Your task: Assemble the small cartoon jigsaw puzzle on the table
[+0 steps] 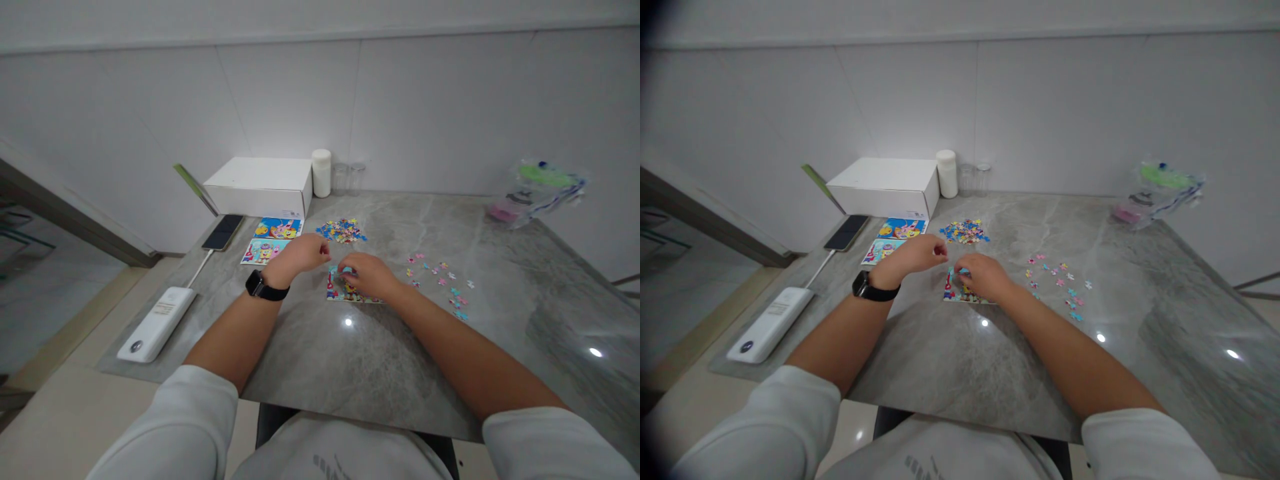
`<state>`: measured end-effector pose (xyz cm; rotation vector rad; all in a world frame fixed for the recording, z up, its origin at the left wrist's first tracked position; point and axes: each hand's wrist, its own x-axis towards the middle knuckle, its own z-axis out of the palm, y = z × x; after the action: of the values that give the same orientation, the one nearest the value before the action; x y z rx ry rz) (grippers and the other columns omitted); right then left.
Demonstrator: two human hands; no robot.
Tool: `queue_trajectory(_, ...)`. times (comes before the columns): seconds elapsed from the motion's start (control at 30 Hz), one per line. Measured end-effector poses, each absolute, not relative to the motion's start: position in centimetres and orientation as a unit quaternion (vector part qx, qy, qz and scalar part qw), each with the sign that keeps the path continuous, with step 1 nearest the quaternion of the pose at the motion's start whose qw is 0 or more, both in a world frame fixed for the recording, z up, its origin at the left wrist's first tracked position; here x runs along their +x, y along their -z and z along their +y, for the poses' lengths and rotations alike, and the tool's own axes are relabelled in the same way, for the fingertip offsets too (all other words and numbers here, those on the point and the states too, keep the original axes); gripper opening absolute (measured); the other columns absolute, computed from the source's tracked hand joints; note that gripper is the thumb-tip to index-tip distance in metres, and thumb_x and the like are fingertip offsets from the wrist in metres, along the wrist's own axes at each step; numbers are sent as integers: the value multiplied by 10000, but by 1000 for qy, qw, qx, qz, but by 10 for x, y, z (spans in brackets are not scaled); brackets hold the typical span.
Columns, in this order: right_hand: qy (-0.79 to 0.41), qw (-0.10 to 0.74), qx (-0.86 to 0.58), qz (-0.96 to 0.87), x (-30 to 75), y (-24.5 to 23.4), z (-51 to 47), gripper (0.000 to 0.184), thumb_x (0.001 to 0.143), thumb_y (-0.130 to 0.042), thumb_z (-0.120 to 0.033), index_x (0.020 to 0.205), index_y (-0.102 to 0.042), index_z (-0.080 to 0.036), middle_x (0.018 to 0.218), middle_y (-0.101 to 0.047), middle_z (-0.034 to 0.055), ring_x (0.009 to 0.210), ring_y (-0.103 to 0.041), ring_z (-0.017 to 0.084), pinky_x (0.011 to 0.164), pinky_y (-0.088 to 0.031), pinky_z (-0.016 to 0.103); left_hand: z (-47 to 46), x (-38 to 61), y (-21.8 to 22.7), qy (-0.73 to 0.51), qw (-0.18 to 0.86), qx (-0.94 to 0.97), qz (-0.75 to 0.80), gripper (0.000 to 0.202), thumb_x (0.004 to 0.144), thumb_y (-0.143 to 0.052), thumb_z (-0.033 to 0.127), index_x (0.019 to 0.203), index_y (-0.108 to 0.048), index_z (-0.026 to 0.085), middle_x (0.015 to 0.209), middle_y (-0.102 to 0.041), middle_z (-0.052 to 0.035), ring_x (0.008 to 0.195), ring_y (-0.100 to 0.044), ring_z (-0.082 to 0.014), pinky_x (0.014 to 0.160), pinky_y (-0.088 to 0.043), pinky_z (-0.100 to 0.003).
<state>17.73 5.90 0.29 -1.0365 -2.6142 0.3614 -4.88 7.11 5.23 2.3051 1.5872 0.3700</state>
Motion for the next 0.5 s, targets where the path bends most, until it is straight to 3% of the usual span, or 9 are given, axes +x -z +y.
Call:
queue_trajectory(0.17,-108,122,-380,-911,170,6,56,140,971,-687,-230,1080,-774,-219,1123,-778,78,1083,-690,249,968,-495,348,75,-41,-40,-18,152,809,567,166,832,-718,233,949,-831,199,948,-809,-65,831,-695,-195,726,-478,-275)
queue_trajectory(0.5,-90,112,-389,-910,166,9,57,147,995,-678,-264,1074,-795,-222,1123,-780,85,1087,-685,250,957,-502,349,79,-36,-30,23,171,810,561,221,828,-727,230,1010,-849,205,981,-826,-71,878,-733,-204,750,-502,-263)
